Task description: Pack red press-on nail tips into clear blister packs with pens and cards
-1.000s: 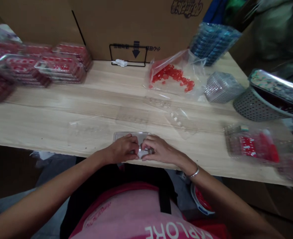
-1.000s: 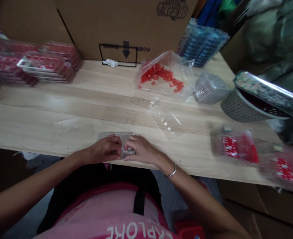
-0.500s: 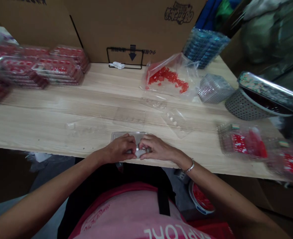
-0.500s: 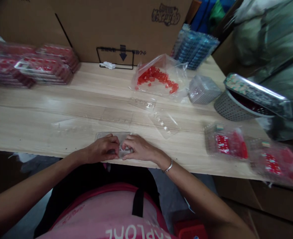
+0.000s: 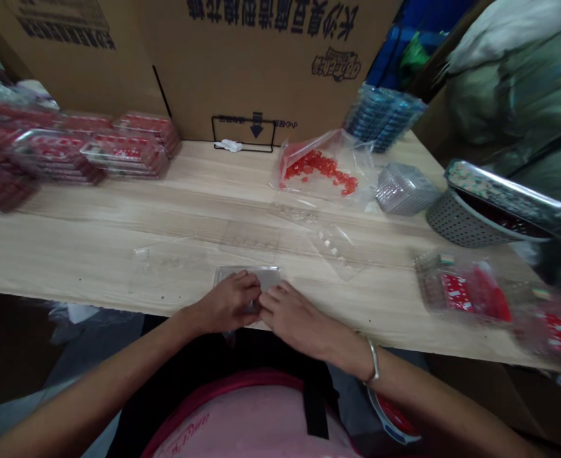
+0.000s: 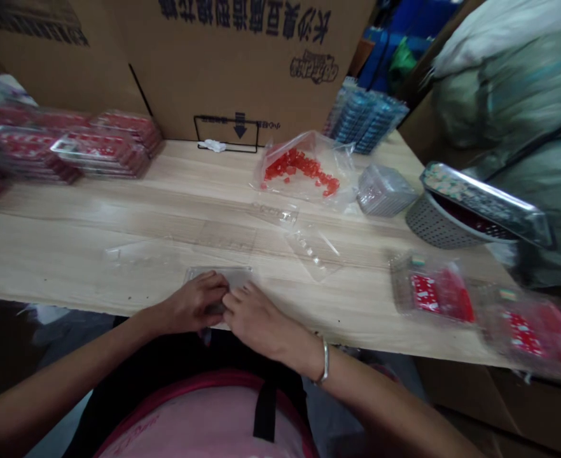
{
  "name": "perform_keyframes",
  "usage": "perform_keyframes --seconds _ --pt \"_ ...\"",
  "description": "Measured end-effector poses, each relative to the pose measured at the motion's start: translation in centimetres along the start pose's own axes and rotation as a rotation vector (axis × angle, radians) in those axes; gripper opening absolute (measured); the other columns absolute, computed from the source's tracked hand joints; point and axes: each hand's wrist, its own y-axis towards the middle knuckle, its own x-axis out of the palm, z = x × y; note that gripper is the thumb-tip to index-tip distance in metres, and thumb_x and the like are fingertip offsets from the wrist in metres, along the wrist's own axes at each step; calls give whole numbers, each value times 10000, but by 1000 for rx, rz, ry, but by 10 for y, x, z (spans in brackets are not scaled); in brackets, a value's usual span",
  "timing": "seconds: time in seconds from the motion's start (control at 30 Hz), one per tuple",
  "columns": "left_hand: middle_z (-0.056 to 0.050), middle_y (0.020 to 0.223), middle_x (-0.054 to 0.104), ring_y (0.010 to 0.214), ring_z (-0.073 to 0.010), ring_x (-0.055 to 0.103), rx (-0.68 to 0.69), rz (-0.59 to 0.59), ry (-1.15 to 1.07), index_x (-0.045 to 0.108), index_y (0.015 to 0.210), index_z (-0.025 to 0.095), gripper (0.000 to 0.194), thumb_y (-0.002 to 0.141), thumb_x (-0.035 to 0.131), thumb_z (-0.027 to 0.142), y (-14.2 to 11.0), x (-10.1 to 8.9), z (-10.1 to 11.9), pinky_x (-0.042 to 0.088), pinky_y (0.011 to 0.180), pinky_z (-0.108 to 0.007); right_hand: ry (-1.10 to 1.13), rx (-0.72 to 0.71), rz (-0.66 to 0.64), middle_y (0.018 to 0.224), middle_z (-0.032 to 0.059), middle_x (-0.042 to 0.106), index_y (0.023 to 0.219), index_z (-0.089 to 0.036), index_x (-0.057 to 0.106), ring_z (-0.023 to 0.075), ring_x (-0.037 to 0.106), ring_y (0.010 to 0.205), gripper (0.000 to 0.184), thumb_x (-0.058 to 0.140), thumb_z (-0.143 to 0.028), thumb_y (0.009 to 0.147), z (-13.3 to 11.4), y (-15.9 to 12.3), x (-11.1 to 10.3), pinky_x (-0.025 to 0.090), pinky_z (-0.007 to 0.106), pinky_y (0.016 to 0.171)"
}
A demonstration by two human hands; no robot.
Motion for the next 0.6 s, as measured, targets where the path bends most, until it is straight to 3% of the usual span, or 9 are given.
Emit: perform_keyframes --seconds 0.1,0.17,0.23,0.3,0.37,0.47,0.53,0.6 --pt "-138 1207 568 1113 -287 520 14 278 173 538 1107 203 326 840 584 383 -23 9 16 351 984 -479 31 17 30 939 90 570 884 -144 600 223 479 896 53 555 -140 858 -7 -2 5 409 362 822" --pt "-197 1385 421 1284 -338 392 -54 408 188 370 1320 198 616 817 594 474 -37 18 24 289 1049 -536 105 31 85 889 76 562 846 -156 583 206 475 844 48 538 -147 858 -1 -4 5 419 337 769" --pt "-253 1481 254 1367 -368 277 -176 453 157 142 1444 157 898 783 602 554 -46 27 27 307 1053 -550 143 65 176 816 59 547 786 -172 555 196 467 791 103 493 -125 853 8 -5 -2 417 334 734" --pt "-276 1497 218 1371 -369 285 -277 436 141 -1 1469 125 1013 780 610 547 -47 35 25 370 1023 -533 167 105 289 763 49 527 753 -190 519 194 459 740 139 453 -112 847 16 -9 -19 417 335 691" --pt "-264 1459 331 1325 -352 381 -290 384 178 -23 1474 111 967 816 604 443 -44 41 21 416 996 -511 215 143 391 767 50 516 779 -204 494 195 470 733 128 436 -115 851 23 -18 -42 428 329 658" --pt "-167 1320 559 1208 -306 530 -149 268 291 112 1479 153 716 874 494 186 -45 45 18 463 956 -472 270 241 526 822 58 508 862 -229 472 206 508 790 115 445 -117 862 32 -42 -62 458 330 664" --pt "-101 1255 627 1161 -272 573 -16 206 335 241 1456 185 614 875 410 81 -59 43 21 484 940 -435 248 336 611 891 75 518 895 -242 462 221 534 857 133 440 -113 870 34 -62 -56 477 352 700" --pt "-69 1241 642 1154 -242 582 83 193 326 321 1430 202 561 886 379 79 -86 35 23 486 955 -405 210 401 651 956 91 534 905 -245 462 232 555 916 153 423 -100 871 33 -81 -33 494 366 724"
